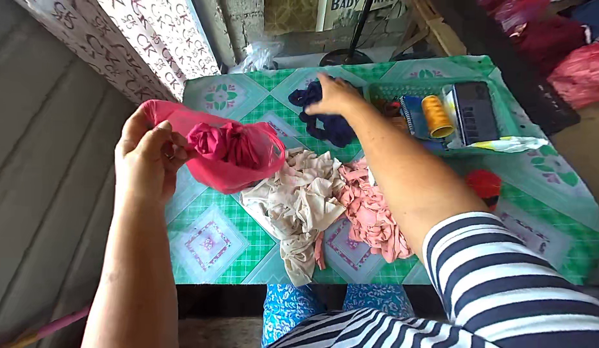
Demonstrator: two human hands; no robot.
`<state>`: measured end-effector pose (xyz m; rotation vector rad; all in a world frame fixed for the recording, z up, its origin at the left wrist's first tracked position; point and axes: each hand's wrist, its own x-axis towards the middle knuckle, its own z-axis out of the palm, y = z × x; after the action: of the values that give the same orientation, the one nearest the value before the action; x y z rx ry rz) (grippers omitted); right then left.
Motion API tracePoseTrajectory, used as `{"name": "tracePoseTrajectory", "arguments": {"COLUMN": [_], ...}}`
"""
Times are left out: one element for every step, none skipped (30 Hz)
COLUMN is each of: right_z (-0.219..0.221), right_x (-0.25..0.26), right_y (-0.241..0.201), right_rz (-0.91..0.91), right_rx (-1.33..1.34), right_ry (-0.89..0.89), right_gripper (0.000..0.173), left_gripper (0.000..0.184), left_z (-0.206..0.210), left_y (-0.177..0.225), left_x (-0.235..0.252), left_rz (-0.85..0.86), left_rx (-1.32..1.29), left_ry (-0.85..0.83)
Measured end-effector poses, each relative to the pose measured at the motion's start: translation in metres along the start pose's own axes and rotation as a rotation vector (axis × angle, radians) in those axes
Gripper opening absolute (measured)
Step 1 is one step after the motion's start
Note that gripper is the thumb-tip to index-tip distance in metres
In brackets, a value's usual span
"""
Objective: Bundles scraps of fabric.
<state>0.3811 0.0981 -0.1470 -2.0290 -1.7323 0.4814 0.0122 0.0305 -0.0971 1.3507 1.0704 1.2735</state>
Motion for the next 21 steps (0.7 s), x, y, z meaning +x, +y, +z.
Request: {"name": "tracePoseTrajectory", "arguments": {"right_z": [0.013, 0.024, 0.036, 0.047, 0.057, 0.064, 0.068, 0.070, 0.071, 0.069, 0.064, 0.058, 0.050, 0.041, 0.030, 0.017, 0.002, -0.014, -0.032, -0.050, -0.068], "right_x": [0.003, 0.007, 0.010, 0.012, 0.015, 0.016, 0.016, 0.014, 0.010, 0.007, 0.005, 0.004, 0.004, 0.005, 0.005, 0.006, 0.006, 0.005, 0.001, -0.005, -0.012], "right_y": [0.013, 0.021, 0.027, 0.032, 0.035, 0.035, 0.035, 0.034, 0.034, 0.034, 0.033, 0.032, 0.032, 0.034, 0.036, 0.036, 0.035, 0.034, 0.033, 0.032, 0.030], "right_rz": [0.124, 0.223, 0.289, 0.327, 0.337, 0.327, 0.302, 0.270, 0.221, 0.172, 0.137, 0.108, 0.074, 0.034, -0.004, -0.031, -0.054, -0.074, -0.100, -0.136, -0.193], "right_rx": [-0.081, -0.137, -0.163, -0.186, -0.195, -0.199, -0.201, -0.204, -0.205, -0.187, -0.140, -0.054, 0.058, 0.164, 0.272, 0.391, 0.516, 0.642, 0.753, 0.842, 0.913], "right_ry": [-0.016, -0.038, -0.044, -0.025, 0.019, 0.068, 0.104, 0.115, 0.120, 0.116, 0.112, 0.121, 0.146, 0.188, 0.236, 0.276, 0.314, 0.340, 0.356, 0.359, 0.359], "right_gripper": [0.105, 0.108, 0.106, 0.099, 0.087, 0.073, 0.062, 0.056, 0.055, 0.054, 0.052, 0.049, 0.047, 0.045, 0.045, 0.045, 0.047, 0.050, 0.053, 0.055, 0.054], "left_gripper": [0.034, 0.034, 0.032, 0.030, 0.028, 0.027, 0.025, 0.023, 0.021, 0.018, 0.015, 0.012, 0.010, 0.010, 0.011, 0.011, 0.012, 0.015, 0.019, 0.023, 0.025], "left_z": [-0.002, -0.004, -0.003, -0.001, 0.003, 0.008, 0.015, 0.024, 0.034, 0.045, 0.054, 0.062, 0.070, 0.075, 0.080, 0.084, 0.087, 0.090, 0.091, 0.093, 0.094], "left_y": [0.002, 0.003, 0.004, 0.005, 0.006, 0.008, 0.010, 0.014, 0.018, 0.023, 0.029, 0.036, 0.042, 0.048, 0.053, 0.057, 0.061, 0.061, 0.058, 0.053, 0.044], "left_x": [0.000, 0.001, 0.003, 0.006, 0.010, 0.013, 0.018, 0.023, 0.029, 0.035, 0.041, 0.047, 0.051, 0.054, 0.055, 0.056, 0.055, 0.055, 0.054, 0.052, 0.051], "left_rz": [-0.002, -0.004, -0.014, -0.023, -0.032, -0.038, -0.046, -0.056, -0.066, -0.069, -0.066, -0.058, -0.044, -0.022, 0.004, 0.027, 0.046, 0.055, 0.050, 0.030, -0.006], "left_rx": [0.007, 0.006, -0.002, -0.014, -0.026, -0.032, -0.033, -0.029, -0.027, -0.039, -0.058, -0.085, -0.105, -0.121, -0.140, -0.154, -0.160, -0.170, -0.167, -0.155, -0.126], "left_ry": [0.008, 0.019, 0.032, 0.044, 0.052, 0.057, 0.063, 0.068, 0.070, 0.062, 0.043, 0.022, -0.003, -0.037, -0.070, -0.094, -0.112, -0.126, -0.140, -0.147, -0.145]}}
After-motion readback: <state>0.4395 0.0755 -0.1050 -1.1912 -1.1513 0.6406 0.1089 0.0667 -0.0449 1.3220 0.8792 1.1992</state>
